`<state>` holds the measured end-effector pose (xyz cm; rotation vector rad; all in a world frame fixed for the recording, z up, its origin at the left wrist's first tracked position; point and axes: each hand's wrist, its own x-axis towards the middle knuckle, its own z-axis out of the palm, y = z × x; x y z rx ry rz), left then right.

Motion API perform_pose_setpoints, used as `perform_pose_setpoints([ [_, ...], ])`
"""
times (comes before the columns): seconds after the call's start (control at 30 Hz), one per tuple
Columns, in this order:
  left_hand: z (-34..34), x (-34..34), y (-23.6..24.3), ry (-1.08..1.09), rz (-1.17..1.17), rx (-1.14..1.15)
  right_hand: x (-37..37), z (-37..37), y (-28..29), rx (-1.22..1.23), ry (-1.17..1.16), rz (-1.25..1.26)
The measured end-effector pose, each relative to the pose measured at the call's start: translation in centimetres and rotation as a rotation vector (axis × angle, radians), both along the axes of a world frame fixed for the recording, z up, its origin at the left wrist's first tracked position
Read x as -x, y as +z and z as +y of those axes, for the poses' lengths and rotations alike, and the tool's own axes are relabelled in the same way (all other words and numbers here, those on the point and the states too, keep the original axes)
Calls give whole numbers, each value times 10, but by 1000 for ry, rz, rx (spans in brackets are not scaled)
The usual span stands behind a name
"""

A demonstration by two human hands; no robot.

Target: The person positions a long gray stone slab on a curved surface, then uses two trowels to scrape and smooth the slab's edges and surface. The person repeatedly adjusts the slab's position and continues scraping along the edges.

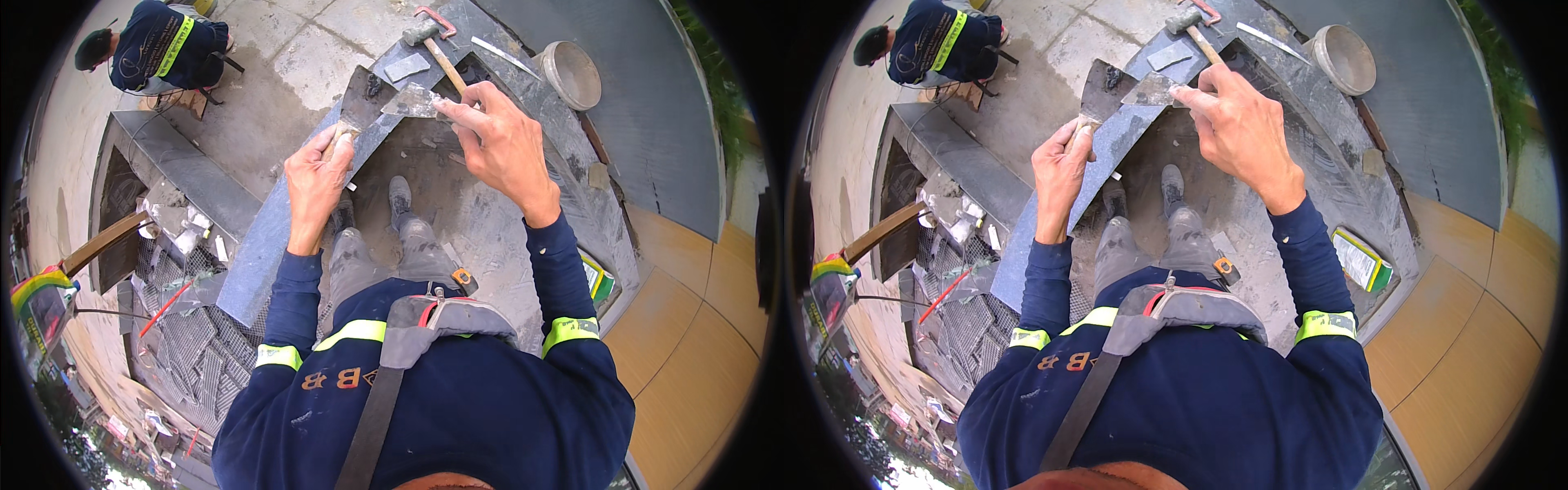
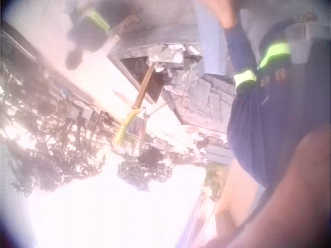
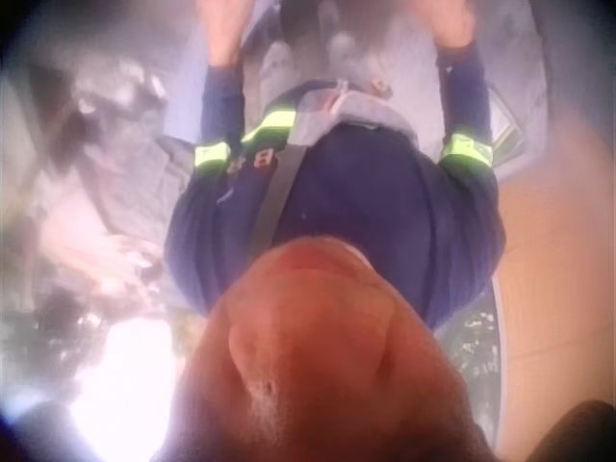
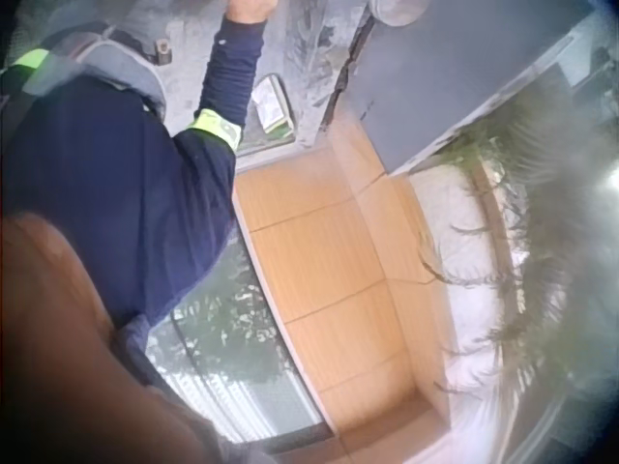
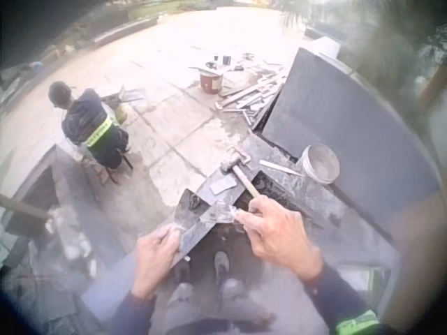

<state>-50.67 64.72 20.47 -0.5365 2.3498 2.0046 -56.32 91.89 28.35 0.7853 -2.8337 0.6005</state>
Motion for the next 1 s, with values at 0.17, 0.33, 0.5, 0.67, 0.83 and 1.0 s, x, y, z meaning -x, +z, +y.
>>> perform_pose_setpoints([
  [0.17, -71, -4, -68, 81, -28, -140, -21, -41, -93, 258, -289, -262],
  [0.33, -133, -38, -188, -8, -185, -144, -50, -104, -289, 394, -628, -370],
  [0.5, -175, -80, -307, -101, -245, -89, -57, -189, -375, 333, -742, -439],
  [0.67, -197, -89, -345, -175, -247, -22, -39, -234, -397, 345, -766, -293],
  [0.83, -196, -86, -349, -227, -276, -42, -25, -248, -402, 268, -796, -319],
  [1.0, -207, -85, -349, -209, -308, -102, -23, -258, -376, 196, -775, -474],
])
